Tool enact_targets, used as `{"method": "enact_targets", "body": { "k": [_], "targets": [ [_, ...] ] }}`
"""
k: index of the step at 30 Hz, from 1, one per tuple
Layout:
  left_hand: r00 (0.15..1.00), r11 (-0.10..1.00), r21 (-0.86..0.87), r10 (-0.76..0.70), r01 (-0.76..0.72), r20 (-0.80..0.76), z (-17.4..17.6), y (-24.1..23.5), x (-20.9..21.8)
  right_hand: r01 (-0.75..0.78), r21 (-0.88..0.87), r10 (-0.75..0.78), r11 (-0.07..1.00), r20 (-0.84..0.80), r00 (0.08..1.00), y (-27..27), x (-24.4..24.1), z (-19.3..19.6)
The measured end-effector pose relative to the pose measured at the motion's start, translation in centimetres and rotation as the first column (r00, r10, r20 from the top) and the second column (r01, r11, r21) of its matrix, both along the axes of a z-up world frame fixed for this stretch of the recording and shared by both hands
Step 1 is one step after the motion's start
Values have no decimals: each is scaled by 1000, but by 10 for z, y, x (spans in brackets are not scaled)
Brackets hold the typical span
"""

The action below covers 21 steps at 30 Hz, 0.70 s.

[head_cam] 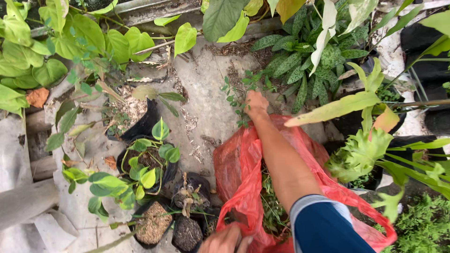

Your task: The person removes weeds from several potted plants on a concrete ledge, placing the pulled weeds into a red plastic bag. The person handles multiple pots, including a staghorn fern, and continues weeding by hand throughout the clip.

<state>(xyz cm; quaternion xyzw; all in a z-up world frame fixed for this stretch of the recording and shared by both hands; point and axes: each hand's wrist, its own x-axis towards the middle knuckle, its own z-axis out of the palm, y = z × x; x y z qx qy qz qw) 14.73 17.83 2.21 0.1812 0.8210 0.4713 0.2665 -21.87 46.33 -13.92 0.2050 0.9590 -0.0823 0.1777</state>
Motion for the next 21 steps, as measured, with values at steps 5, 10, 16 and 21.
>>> {"method": "enact_targets", "body": {
  "k": [5,10,16,21],
  "targets": [
    [979,994,-62,97,-87,179,-89,-12,61,-69,60,71,996,-40,997,-8,8,-22],
    [981,979,-82,182,-187,-69,-68,-5,66,-23,-80,19,997,-41,999,-24,4,3],
    [987,982,-140,141,-129,81,1,1,34,-241,-359,124,902,-320,939,-33,23,31],
    [976,997,-83,17,1,216,43,-11,19,-368,-430,94,825,-536,839,3,52,119]
  ]
}}
